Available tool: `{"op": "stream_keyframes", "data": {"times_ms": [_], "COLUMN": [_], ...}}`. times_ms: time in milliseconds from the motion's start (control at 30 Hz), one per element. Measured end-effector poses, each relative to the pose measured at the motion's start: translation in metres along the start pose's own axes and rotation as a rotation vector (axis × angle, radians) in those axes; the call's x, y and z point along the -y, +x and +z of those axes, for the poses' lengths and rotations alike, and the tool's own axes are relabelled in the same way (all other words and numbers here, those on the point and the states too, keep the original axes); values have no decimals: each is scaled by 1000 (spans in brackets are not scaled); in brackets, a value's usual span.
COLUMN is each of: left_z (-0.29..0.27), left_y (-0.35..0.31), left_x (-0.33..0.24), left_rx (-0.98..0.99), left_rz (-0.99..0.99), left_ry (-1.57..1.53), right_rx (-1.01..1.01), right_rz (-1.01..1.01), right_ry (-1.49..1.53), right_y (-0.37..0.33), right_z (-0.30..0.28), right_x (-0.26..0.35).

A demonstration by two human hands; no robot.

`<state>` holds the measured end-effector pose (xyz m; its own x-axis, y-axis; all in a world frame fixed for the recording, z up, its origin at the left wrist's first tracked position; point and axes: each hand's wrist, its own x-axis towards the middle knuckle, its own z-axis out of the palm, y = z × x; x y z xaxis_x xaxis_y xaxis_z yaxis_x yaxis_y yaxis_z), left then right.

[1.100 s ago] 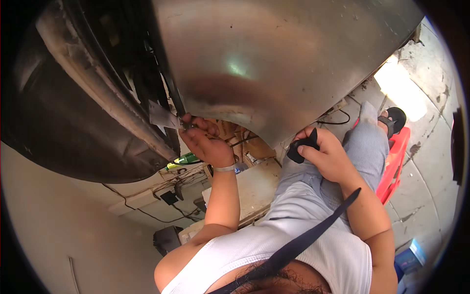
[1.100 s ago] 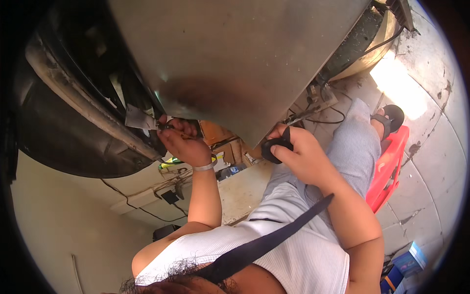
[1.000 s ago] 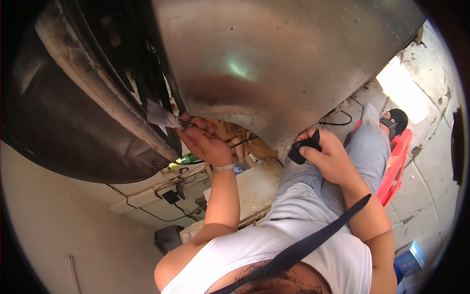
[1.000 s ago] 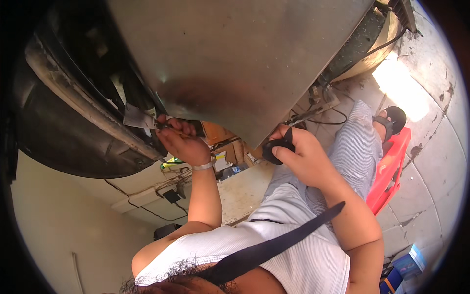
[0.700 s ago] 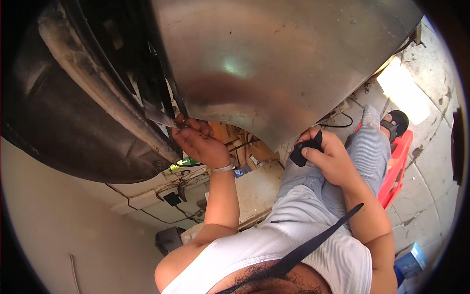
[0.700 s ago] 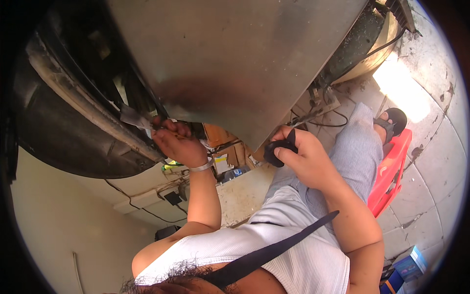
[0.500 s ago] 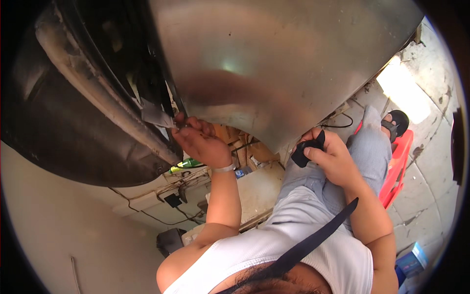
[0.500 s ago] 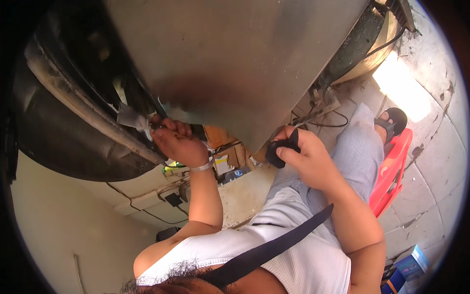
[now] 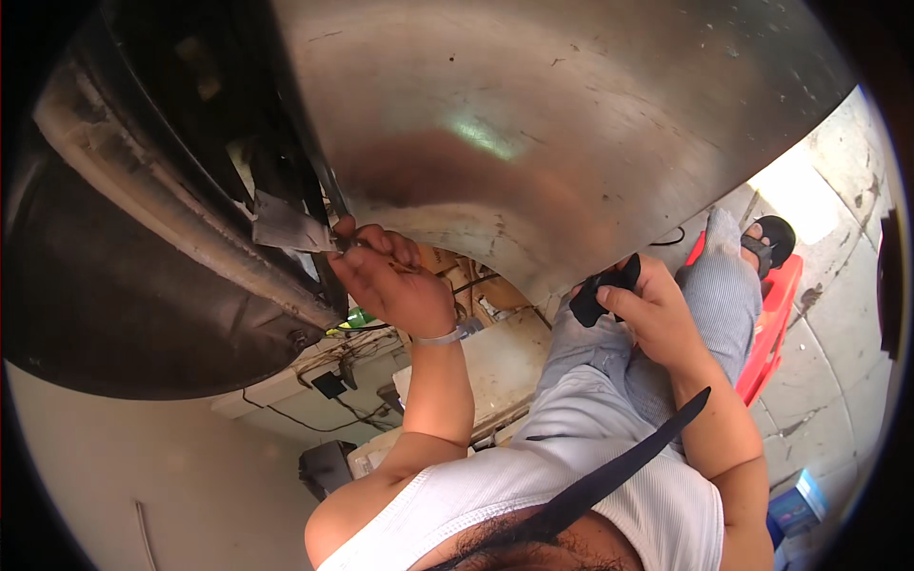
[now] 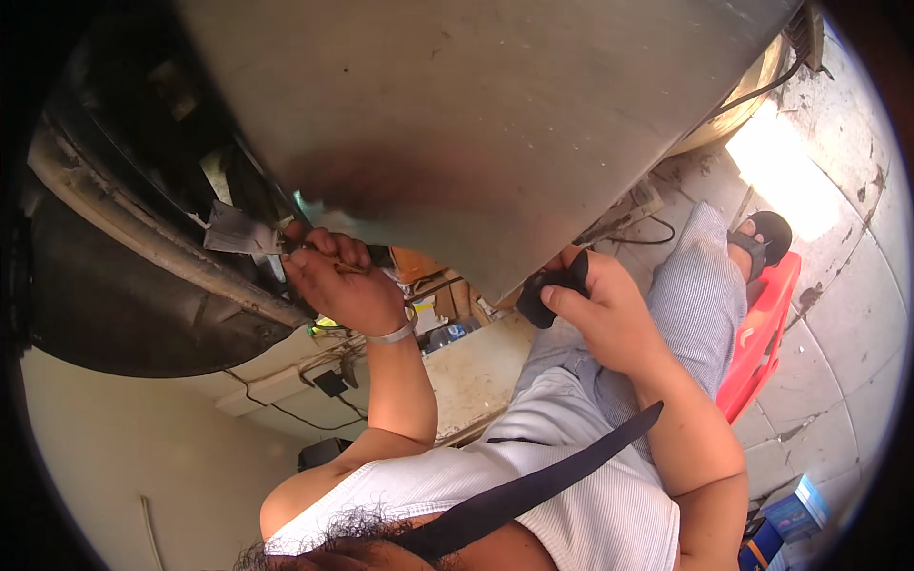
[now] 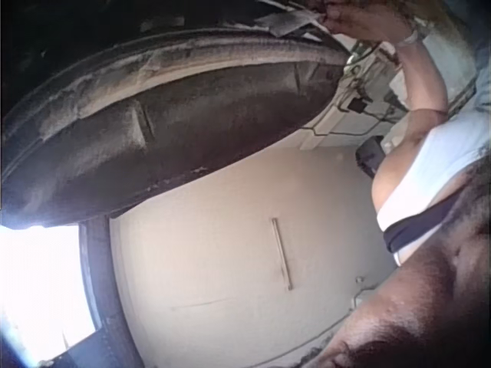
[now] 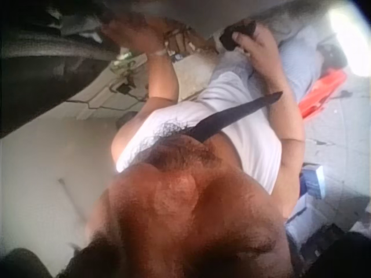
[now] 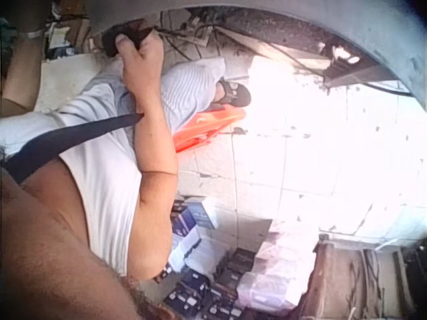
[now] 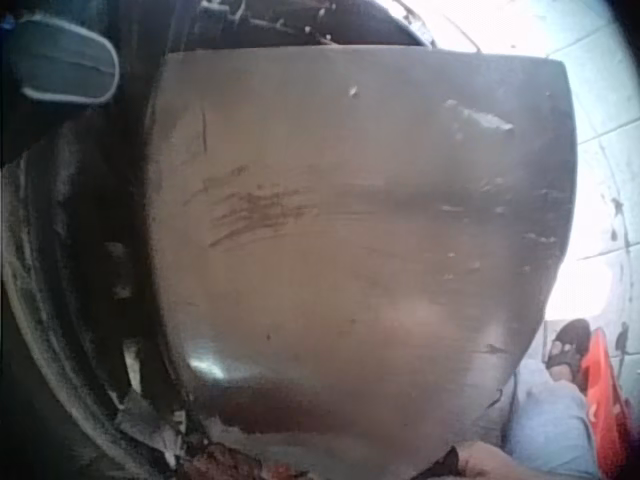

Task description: The person uses a scraper to clean debris from a metal panel, applies a liquid from a green bottle, and uses a heat gun to dry or treat the area.

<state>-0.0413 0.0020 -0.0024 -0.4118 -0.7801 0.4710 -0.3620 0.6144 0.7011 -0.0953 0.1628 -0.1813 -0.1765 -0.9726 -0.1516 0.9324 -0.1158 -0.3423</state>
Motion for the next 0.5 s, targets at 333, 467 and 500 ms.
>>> {"op": "stream_keyframes", "data": {"times_ms": [333,467,500], "left_z": [14,26,27], "left_y": [22,33,30], "left_x": [-25,-34,-30], "left_rx": [16,96,173], "left_rz": [37,71,17], "left_ry": [63,200,190], "right_rx": [-13,-26,-49], "right_rz": [46,86,51], "right_ry": [51,50,50], "right_y": [2,-1,0], "right_z": [3,-2,-3], "right_x": [8,12,14]}}
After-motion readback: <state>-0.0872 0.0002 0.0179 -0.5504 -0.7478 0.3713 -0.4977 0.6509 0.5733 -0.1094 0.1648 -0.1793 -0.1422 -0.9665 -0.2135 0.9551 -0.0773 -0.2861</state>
